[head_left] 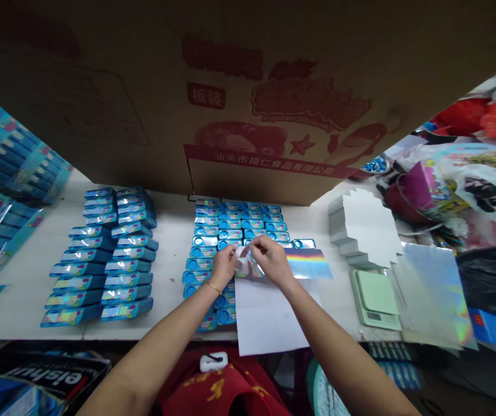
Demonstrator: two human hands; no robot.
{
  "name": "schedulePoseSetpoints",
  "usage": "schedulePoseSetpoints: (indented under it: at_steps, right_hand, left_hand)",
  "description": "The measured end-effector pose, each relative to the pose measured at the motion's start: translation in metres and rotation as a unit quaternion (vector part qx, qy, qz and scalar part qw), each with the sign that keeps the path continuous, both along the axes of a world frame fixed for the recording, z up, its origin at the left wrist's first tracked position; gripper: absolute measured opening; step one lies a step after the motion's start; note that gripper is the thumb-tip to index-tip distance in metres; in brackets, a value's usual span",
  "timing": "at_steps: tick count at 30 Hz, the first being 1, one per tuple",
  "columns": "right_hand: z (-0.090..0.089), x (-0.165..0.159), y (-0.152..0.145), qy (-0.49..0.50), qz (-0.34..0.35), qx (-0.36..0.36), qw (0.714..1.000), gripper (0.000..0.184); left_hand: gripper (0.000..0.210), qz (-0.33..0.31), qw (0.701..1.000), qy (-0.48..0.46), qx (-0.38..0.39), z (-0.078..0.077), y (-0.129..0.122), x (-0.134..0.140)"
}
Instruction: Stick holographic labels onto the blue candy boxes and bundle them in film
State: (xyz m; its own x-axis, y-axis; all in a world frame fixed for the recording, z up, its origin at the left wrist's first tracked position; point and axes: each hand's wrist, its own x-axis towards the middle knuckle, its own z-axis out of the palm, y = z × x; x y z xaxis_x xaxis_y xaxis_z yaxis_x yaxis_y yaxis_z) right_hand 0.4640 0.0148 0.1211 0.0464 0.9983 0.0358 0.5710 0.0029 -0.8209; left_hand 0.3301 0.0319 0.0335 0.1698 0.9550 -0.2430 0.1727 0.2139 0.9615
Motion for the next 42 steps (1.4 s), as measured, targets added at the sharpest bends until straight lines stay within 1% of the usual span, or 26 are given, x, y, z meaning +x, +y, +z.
schedulePoseSetpoints:
  at_steps: [1,2,4,6,8,9,10,12,14,16,20,22,26,30,34,38,40,42]
  right_hand:
    - [0.008,-0.006,0.011,0.053,-0.02,-0.019,0.998,0.016]
    - [0.012,-0.013,0.023,0.106,-0.039,-0.042,0.993,0.015]
    - [0.01,-0.027,0.046,0.209,-0.08,-0.097,0.97,0.014]
    - [-0.004,-0.042,0.063,0.298,-0.132,-0.151,0.933,0.015]
    - [-0.022,-0.055,0.073,0.358,-0.182,-0.185,0.897,0.016]
    - [-0.029,-0.062,0.075,0.374,-0.196,-0.193,0.886,0.017]
    - [-0.036,-0.068,0.075,0.384,-0.203,-0.199,0.878,0.018]
    - [-0.048,-0.08,0.074,0.386,-0.209,-0.201,0.876,0.021]
    - [-0.057,-0.092,0.072,0.364,-0.225,-0.186,0.885,0.023]
    - [-0.065,-0.103,0.071,0.314,-0.25,-0.154,0.903,0.023]
    - [-0.079,-0.122,0.072,0.157,-0.265,-0.094,0.947,0.021]
    - [-0.083,-0.128,0.072,0.09,-0.27,-0.082,0.955,0.021]
    - [-0.084,-0.135,0.072,-0.001,-0.287,-0.066,0.956,0.018]
    - [-0.087,-0.138,0.072,-0.072,-0.274,-0.051,0.958,0.018]
    - [-0.09,-0.139,0.076,-0.135,-0.246,-0.062,0.958,0.018]
    - [-0.088,-0.135,0.075,-0.181,-0.222,-0.077,0.955,0.018]
    - [-0.085,-0.131,0.071,-0.22,-0.194,-0.066,0.954,0.022]
    - [-0.083,-0.129,0.066,-0.282,-0.123,-0.046,0.95,0.029]
  left_hand:
    - [0.015,0.006,1.0,0.007,0.007,0.001,0.001,-0.002]
    - [0.016,0.022,1.0,0.004,-0.002,0.003,0.002,-0.005]
    - [0.023,0.083,0.994,-0.046,-0.053,0.01,0.007,-0.015]
    - [0.033,0.162,0.969,-0.147,-0.112,0.019,0.015,-0.028]
    - [0.038,0.205,0.941,-0.231,-0.14,0.028,0.026,-0.044]
    - [0.038,0.212,0.934,-0.249,-0.142,0.03,0.032,-0.051]
    - [0.038,0.214,0.934,-0.248,-0.141,0.032,0.037,-0.059]
    - [0.039,0.219,0.942,-0.218,-0.135,0.03,0.048,-0.071]
    - [0.039,0.227,0.949,-0.181,-0.123,0.024,0.057,-0.081]
    - [0.039,0.228,0.957,-0.15,-0.1,0.016,0.064,-0.089]
    - [0.041,0.22,0.969,-0.088,-0.068,-0.003,0.075,-0.102]
    - [0.042,0.208,0.975,-0.057,-0.054,-0.014,0.08,-0.107]
    - [0.04,0.175,0.984,0.038,0.007,-0.03,0.088,-0.115]
    - [0.037,0.147,0.98,0.127,0.045,-0.035,0.092,-0.12]
    - [0.036,0.135,0.976,0.17,0.033,-0.04,0.094,-0.12]
    - [0.036,0.131,0.976,0.172,0.02,-0.049,0.093,-0.116]
    - [0.036,0.122,0.975,0.183,0.026,-0.051,0.091,-0.116]
    - [0.032,0.107,0.975,0.194,0.035,-0.051,0.088,-0.117]
